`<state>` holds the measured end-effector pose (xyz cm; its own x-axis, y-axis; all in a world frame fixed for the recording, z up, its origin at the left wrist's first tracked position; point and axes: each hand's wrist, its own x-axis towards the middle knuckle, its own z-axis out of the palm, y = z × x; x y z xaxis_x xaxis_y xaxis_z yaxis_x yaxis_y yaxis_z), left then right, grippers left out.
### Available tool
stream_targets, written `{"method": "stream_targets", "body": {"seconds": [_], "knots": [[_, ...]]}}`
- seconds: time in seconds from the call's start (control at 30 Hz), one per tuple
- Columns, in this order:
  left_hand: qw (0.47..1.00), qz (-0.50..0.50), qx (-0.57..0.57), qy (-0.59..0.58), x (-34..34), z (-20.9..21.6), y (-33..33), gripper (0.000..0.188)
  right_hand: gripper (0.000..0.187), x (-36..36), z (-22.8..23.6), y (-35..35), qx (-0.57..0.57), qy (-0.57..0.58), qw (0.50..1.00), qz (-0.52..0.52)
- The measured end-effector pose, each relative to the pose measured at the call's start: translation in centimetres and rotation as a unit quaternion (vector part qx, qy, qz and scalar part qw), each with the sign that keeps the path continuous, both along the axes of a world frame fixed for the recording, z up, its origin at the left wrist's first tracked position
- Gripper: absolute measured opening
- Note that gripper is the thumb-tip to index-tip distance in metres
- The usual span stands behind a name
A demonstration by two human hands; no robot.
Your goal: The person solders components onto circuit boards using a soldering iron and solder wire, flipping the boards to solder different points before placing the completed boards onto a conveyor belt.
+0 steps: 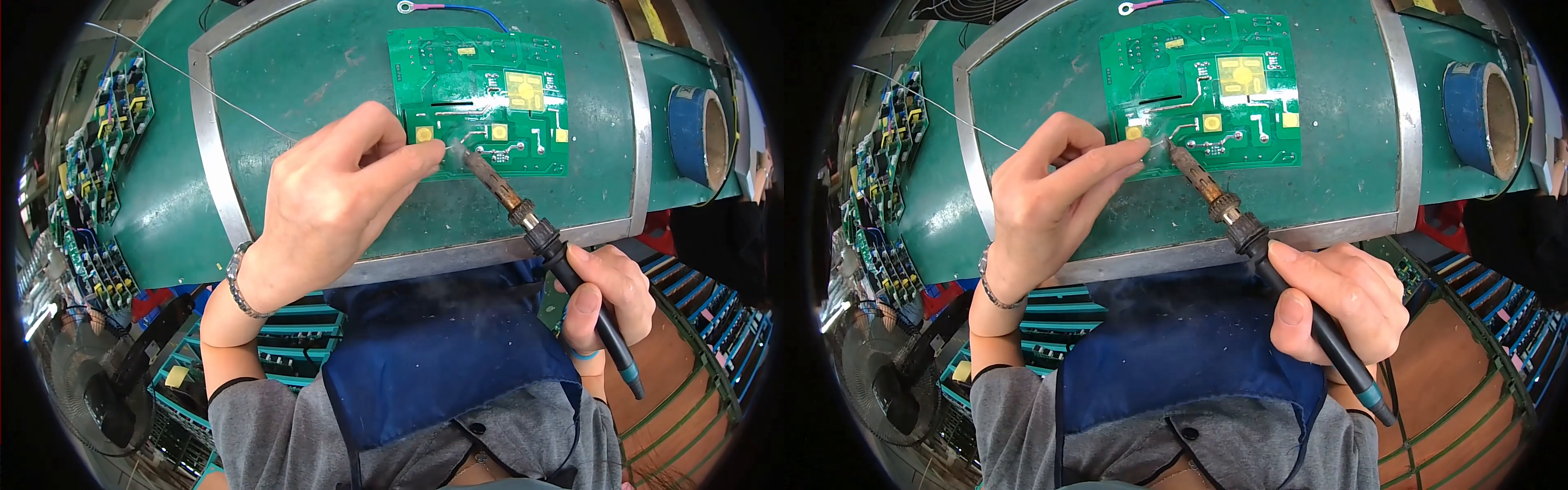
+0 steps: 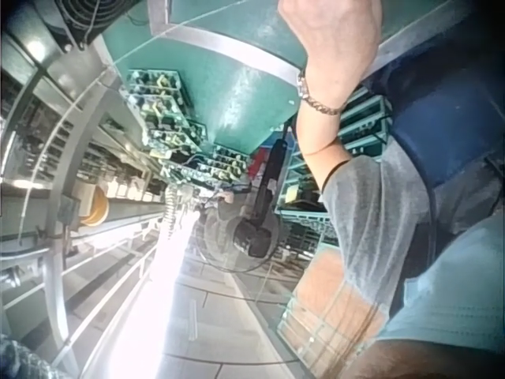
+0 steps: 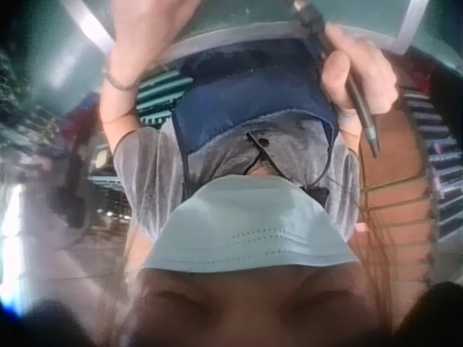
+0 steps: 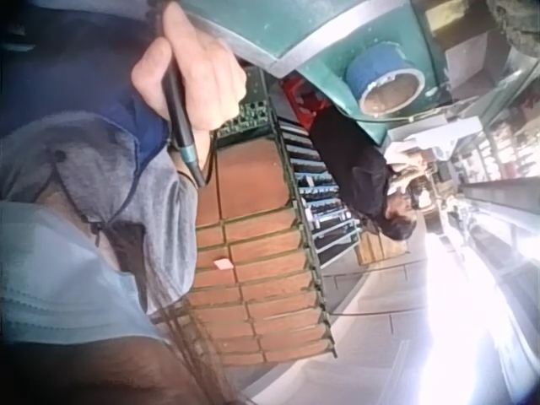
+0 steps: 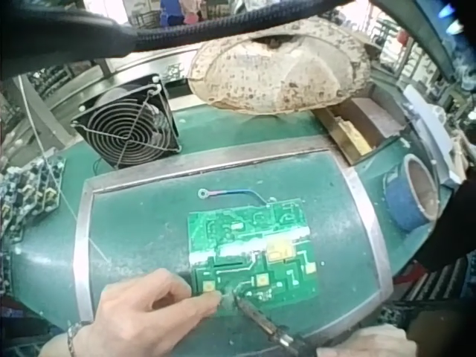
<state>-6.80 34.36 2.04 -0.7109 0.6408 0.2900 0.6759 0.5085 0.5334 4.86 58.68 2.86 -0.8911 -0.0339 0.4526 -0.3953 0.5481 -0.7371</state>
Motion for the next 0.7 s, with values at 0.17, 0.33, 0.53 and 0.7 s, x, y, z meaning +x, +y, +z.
{"method": "stream_targets", "body": {"seconds": [0.17, 0.33, 0.53, 0.7], "knots": [[0.998, 0.041, 0.007, -0.038, 0.3, 1.2, -0.6, 0.022, 0.022, -0.1, 0.7, 0.2, -0.010, 0.001, 1.000, 0.017], [0.996, -0.021, -0.083, -0.019, 1.8, 2.5, -1.4, 0.026, 0.021, -1.6, 1.7, -0.4, 0.062, 0.010, 0.996, 0.065], [0.977, -0.054, -0.016, -0.204, 3.7, 2.3, -0.4, 0.027, 0.020, -0.6, 2.2, 0.0, 0.027, 0.056, 0.998, 0.020], [0.994, 0.060, 0.021, -0.093, 2.3, 1.9, 0.5, 0.024, 0.022, 0.6, 0.9, 0.9, 0.026, 0.045, 0.998, -0.030]]}}
